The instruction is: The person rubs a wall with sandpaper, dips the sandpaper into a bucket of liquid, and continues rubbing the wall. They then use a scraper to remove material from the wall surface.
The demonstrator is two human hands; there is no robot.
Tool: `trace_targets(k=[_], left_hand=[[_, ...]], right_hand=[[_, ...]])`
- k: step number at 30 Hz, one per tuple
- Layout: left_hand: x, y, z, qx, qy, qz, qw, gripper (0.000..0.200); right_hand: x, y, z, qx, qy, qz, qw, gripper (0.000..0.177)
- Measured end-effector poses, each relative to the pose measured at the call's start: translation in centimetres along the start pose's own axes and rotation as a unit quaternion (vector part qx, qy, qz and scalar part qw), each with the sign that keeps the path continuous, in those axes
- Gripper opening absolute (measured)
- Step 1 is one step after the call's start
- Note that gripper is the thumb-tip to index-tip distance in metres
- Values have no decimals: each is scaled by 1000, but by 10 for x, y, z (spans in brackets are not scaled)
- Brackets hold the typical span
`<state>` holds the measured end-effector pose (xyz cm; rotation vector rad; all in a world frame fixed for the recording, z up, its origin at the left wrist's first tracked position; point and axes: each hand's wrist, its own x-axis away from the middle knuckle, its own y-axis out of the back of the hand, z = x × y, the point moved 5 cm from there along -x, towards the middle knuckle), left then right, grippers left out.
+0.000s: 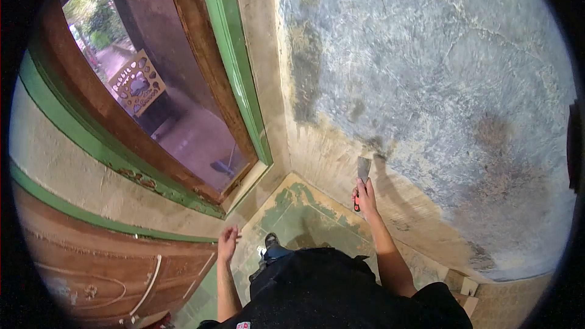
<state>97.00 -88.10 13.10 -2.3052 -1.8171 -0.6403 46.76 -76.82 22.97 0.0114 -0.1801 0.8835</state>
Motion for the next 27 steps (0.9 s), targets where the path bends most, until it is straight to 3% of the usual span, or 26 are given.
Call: trace_targets(k=[2,5,11,14,15,17,20,24,27], left_hand=[[-39,4,-66,-22,-55,12,998,37],[-95,7,-135,67,-147,81,984,31],[-129,-24,-204,103,-131,196,966,31],[-135,-56,-212,131,-84,266,951,34],[-139,-70,-220,137,-65,284,947,34],[-150,-103,-248,128,-72,311,939,35],[-160,-142,-303,118,-102,346,925,36],[-180,-166,-371,101,-183,367,906,41],[-203,-176,-397,103,-161,367,910,40]], right_hand=[[1,-24,18,-13,11,-24,1000,22],[1,-60,38,-1,37,-43,998,22],[1,-130,90,34,68,-41,996,21],[-3,-167,85,49,1,-16,999,45],[-11,-179,89,50,3,-20,999,45],[-28,-213,103,24,95,52,994,52],[-62,-246,143,46,121,82,988,56],[-112,-260,182,40,104,74,991,56],[-152,-254,186,33,86,64,994,51]])
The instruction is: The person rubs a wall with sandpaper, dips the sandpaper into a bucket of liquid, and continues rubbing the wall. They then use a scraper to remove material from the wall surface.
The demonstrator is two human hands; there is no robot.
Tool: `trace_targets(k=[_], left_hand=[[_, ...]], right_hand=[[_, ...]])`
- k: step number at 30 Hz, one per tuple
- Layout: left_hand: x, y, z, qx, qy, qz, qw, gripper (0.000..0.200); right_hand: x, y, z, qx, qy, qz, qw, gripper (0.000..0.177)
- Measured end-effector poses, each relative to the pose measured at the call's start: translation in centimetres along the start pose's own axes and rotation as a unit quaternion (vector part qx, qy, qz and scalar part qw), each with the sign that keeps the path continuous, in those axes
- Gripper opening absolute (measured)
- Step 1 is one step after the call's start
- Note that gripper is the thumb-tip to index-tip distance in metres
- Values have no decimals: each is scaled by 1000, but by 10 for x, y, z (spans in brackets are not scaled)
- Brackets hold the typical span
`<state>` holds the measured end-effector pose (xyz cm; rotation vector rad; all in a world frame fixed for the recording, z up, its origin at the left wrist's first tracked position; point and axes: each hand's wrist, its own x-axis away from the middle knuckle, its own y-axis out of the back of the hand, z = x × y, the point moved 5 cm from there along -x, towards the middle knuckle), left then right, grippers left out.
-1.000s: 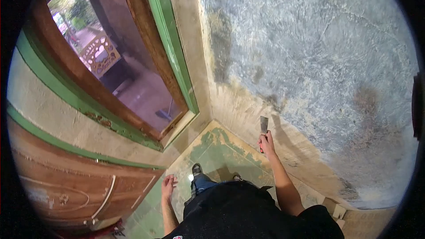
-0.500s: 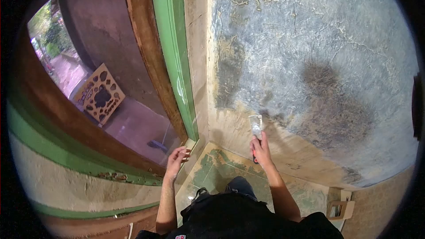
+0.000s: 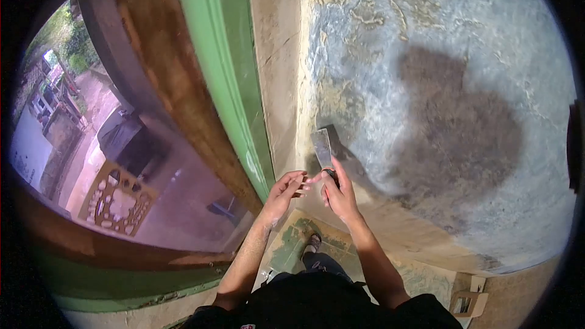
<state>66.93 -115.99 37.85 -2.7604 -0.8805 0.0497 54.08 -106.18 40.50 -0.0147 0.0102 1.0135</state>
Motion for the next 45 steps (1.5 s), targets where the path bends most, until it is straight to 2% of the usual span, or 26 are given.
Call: trace_targets(k=[3,6,8,11,16,20,24,25,27,30,33,34,36,37,38,40,41,42,44,45], left_hand=[[-45,6,2,32,8,-21,999,38],[-88,1,-9,68,-27,-61,995,38],[-108,-4,-11,152,-2,-78,985,41],[-129,-17,-15,190,7,-27,981,46],[-144,-27,-6,258,65,69,962,49],[-140,-26,-17,326,97,95,936,49],[-134,-28,-21,298,135,83,941,47],[-131,-26,-27,224,138,79,962,47],[-132,-31,-25,258,134,89,953,47],[-138,-34,-13,291,125,101,943,49],[-134,-38,-24,297,121,23,947,50],[-133,-38,-18,298,125,24,946,50],[-126,-37,-11,253,152,56,954,50],[-117,-40,-24,242,129,98,957,49],[-117,-42,-24,244,123,96,957,49],[-116,-44,-19,308,112,16,945,50],[-125,-38,-12,312,104,-6,944,51],[-133,-32,-11,312,103,-5,944,51],[-144,-25,-13,273,108,20,956,49],[-144,-28,-14,295,95,16,951,50]], right_hand=[[-31,6,2,-59,-14,-31,998,51],[-63,4,0,-14,-8,-29,999,53],[-70,-6,13,-4,-9,-14,1000,54],[-58,-13,20,-16,-27,39,999,56],[-56,-2,12,-5,5,-20,1000,56],[-64,-19,14,40,33,-39,998,55],[-59,-21,15,23,21,-72,997,56],[-59,-12,6,75,35,-72,994,56],[-61,-6,5,142,54,-64,986,57],[-59,-13,4,141,54,-83,985,57],[-61,-11,0,145,90,-87,982,55],[-55,-7,-2,146,86,-90,982,55],[-46,-1,-5,115,31,-54,991,53],[-41,-3,10,104,40,-39,993,54],[-43,-3,14,107,44,-34,993,54],[-43,-2,16,130,29,-13,991,56],[-57,-1,3,202,90,-7,975,59],[-65,-6,2,203,92,-8,975,59],[-74,-5,-4,178,26,-52,982,58],[-75,-5,-3,174,38,-29,984,59]])
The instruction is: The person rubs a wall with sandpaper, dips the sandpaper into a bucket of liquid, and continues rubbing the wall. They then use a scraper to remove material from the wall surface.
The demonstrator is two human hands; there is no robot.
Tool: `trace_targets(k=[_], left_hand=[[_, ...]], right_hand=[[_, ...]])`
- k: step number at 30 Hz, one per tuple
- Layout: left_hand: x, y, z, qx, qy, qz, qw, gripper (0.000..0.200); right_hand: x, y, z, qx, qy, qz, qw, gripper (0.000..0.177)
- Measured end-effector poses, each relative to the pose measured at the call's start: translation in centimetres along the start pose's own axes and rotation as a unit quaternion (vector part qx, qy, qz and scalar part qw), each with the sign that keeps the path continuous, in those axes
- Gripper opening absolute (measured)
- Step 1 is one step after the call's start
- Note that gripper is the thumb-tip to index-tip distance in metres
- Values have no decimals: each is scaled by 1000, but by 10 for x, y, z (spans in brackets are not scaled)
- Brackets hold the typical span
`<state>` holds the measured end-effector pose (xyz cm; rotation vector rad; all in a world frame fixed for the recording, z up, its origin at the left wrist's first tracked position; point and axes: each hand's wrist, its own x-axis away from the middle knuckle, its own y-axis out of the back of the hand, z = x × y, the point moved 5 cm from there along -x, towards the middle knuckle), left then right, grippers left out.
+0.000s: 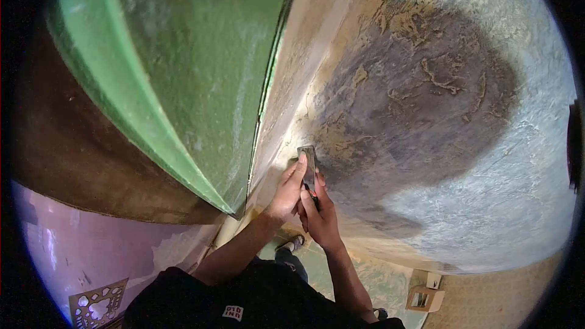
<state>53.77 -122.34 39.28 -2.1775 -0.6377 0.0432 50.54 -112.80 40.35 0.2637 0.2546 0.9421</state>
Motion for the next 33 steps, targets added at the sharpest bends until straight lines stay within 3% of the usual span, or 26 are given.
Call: trace_targets(k=[3,7,10,14,16,17,19,20,25,27,28,29,32,33], left_hand=[[9,-7,-9,-35,-3,-12,999,51],[10,-13,-6,-20,23,0,1000,51],[9,-7,-12,-59,18,-16,998,51],[8,-4,-5,-55,-4,-6,998,50],[12,-9,-9,-16,18,9,1000,50],[12,-10,-8,-20,15,10,1000,50],[11,-12,-3,-48,15,-37,998,50],[1,-8,-1,-61,-29,-32,997,50],[6,-8,-4,-34,-49,3,998,50],[14,-6,-3,0,-4,1,1000,49],[21,-9,-5,-18,-10,-4,1000,51],[19,-9,-6,-21,-11,-4,1000,51],[11,-7,-7,-30,73,-23,997,52],[13,-8,-2,-26,79,-23,996,52]], right_hand=[[4,-6,28,-118,-36,-13,992,58],[8,0,36,-111,-1,-24,994,57],[2,-1,41,-107,-83,-10,991,56],[6,-2,3,-75,-39,-15,996,55],[3,0,9,-17,57,-16,998,54],[2,0,11,-20,62,-18,998,54],[3,2,22,-56,-8,-54,997,53],[-1,3,25,-35,-50,-47,997,54],[4,3,34,-84,-46,-10,995,52],[8,-3,28,-18,40,-29,999,51],[10,1,32,78,133,-43,987,49],[10,0,28,76,134,-45,987,49],[5,-1,27,-16,-46,-46,998,42],[10,-6,24,-12,-52,-47,997,42]])
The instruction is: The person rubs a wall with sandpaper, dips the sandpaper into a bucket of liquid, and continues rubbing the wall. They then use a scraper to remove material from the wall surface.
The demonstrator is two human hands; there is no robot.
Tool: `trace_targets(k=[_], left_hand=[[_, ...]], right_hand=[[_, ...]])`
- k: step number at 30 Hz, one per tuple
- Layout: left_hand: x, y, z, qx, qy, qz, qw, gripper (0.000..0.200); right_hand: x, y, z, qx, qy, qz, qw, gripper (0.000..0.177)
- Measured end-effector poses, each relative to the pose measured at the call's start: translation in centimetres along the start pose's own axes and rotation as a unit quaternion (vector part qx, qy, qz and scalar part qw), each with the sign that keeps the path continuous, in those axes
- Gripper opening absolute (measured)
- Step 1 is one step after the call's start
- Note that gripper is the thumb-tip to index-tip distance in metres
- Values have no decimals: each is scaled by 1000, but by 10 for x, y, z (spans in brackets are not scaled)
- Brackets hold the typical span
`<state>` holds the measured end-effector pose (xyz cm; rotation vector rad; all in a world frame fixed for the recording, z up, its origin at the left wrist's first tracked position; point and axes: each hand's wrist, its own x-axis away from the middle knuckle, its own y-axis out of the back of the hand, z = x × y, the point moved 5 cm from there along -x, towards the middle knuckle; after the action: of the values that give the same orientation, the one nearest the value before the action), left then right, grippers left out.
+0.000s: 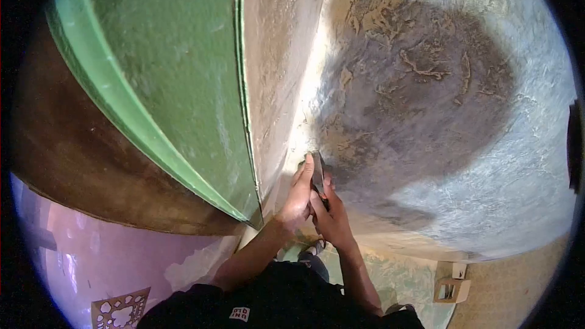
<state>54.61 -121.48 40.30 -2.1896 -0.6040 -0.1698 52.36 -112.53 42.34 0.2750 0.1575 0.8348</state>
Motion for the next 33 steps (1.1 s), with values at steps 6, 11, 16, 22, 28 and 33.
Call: trace_targets(k=[6,11,16,22,28,33], left_hand=[[-3,-6,1,-53,-44,23,997,51],[-9,-7,-8,26,-102,-4,994,52],[-3,-6,-14,5,-103,16,995,49],[-2,-17,-17,52,-95,23,994,50],[0,-19,-9,-8,-112,11,994,52],[0,-6,-25,-7,-120,-9,993,60]], right_hand=[[8,3,-12,-65,34,-11,997,35],[-13,6,6,-43,87,14,995,41],[0,3,12,-45,39,32,998,45],[-15,7,28,72,125,-12,989,47],[-3,12,10,-35,48,35,998,48],[-16,1,15,89,114,6,990,47]])
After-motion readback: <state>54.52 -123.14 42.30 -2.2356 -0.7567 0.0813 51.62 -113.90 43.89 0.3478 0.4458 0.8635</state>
